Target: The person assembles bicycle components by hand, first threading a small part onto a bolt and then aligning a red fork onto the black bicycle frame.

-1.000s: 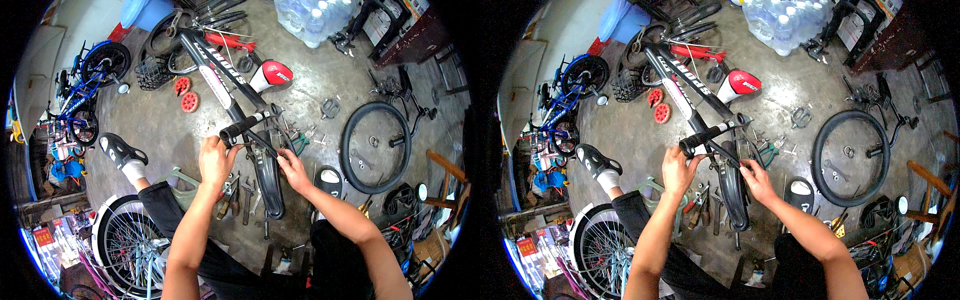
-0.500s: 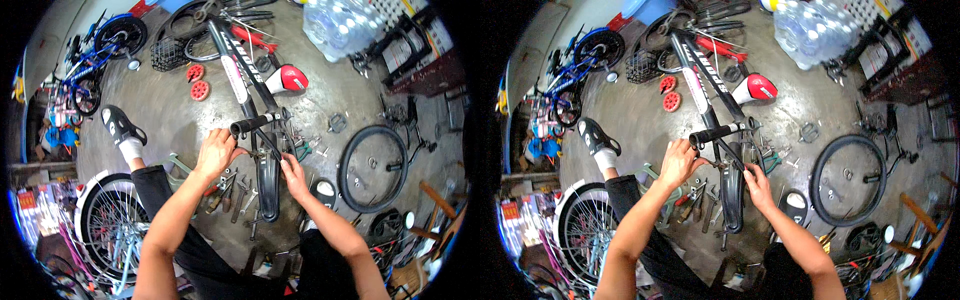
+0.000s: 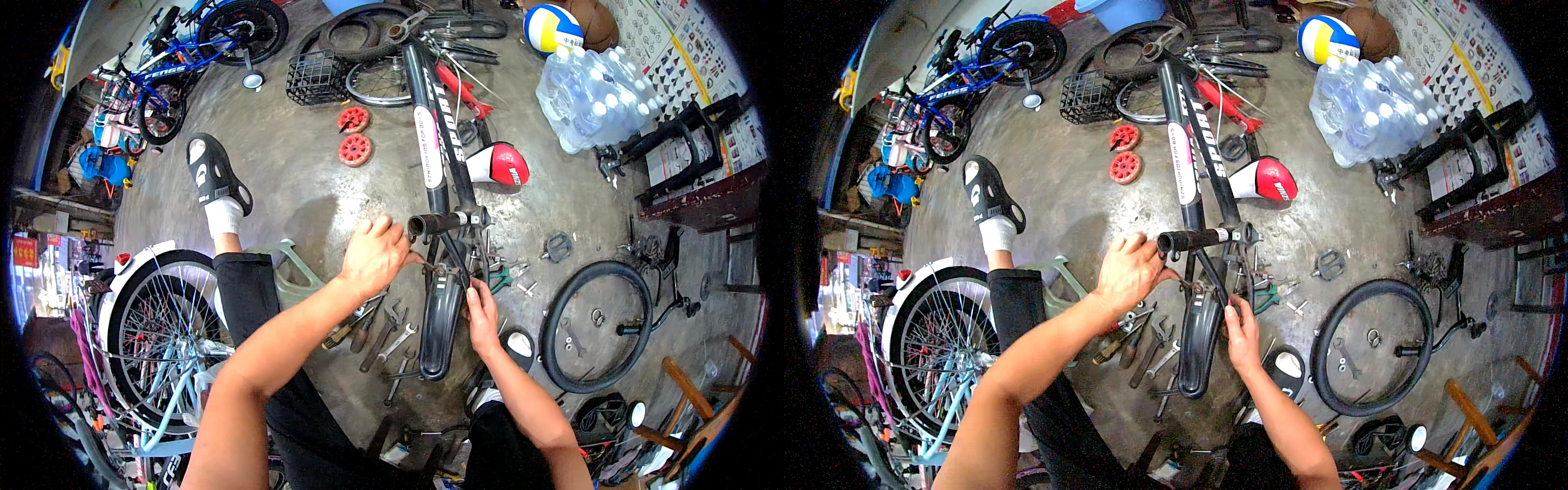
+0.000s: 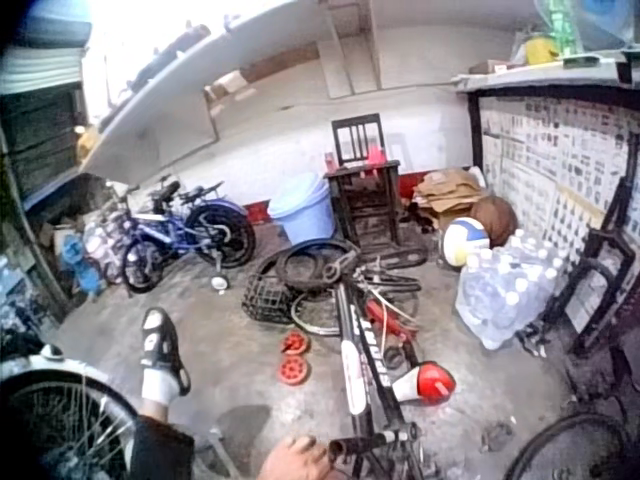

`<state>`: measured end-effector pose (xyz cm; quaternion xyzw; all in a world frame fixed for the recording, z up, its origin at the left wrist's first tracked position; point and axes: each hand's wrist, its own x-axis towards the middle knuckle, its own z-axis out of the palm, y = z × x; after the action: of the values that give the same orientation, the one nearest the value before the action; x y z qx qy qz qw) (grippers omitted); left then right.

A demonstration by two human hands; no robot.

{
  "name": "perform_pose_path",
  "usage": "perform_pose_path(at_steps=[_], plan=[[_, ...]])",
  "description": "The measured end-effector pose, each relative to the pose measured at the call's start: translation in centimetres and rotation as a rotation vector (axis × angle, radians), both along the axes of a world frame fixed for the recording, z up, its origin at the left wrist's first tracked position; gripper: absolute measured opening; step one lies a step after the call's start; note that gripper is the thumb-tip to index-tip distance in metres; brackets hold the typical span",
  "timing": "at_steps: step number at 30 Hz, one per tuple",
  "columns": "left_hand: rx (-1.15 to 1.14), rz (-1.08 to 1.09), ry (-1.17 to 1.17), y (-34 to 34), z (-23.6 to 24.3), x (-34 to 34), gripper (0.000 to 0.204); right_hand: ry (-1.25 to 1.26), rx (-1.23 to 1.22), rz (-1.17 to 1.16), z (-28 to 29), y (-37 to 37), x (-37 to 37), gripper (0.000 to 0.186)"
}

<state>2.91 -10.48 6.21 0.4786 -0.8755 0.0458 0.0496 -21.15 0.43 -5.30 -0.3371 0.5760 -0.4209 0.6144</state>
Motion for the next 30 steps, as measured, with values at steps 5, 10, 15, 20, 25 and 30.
perform_pose_path(at_steps=[5,10,15,20,25,30], plan=[[0.584,0.656,0.232,8.3,-3.9,-2.6,0.053,-0.017,0.004,-0.005,0.6,0.0,0.2,0.042],[0.919,1.096,1.058,13.7,-7.7,-5.2,0.055,0.014,0.01,0.004,0.4,0.1,0.2,0.042],[0.394,0.625,0.415,11.1,-3.8,-1.2,0.038,-0.036,0.056,0.008,0.1,0.0,0.1,0.043],[0.184,0.239,0.166,3.7,-0.2,0.1,0.044,-0.037,0.025,0.03,-0.2,0.0,0.0,0.046],[0.145,0.066,-0.003,-0.2,1.5,-1.3,0.048,-0.001,-0.012,0.03,-0.2,0.0,-0.2,0.047],[0.081,0.001,-0.025,-0.4,0.6,-1.0,0.049,-0.048,0.057,0.03,0.0,0.1,-0.3,0.049]])
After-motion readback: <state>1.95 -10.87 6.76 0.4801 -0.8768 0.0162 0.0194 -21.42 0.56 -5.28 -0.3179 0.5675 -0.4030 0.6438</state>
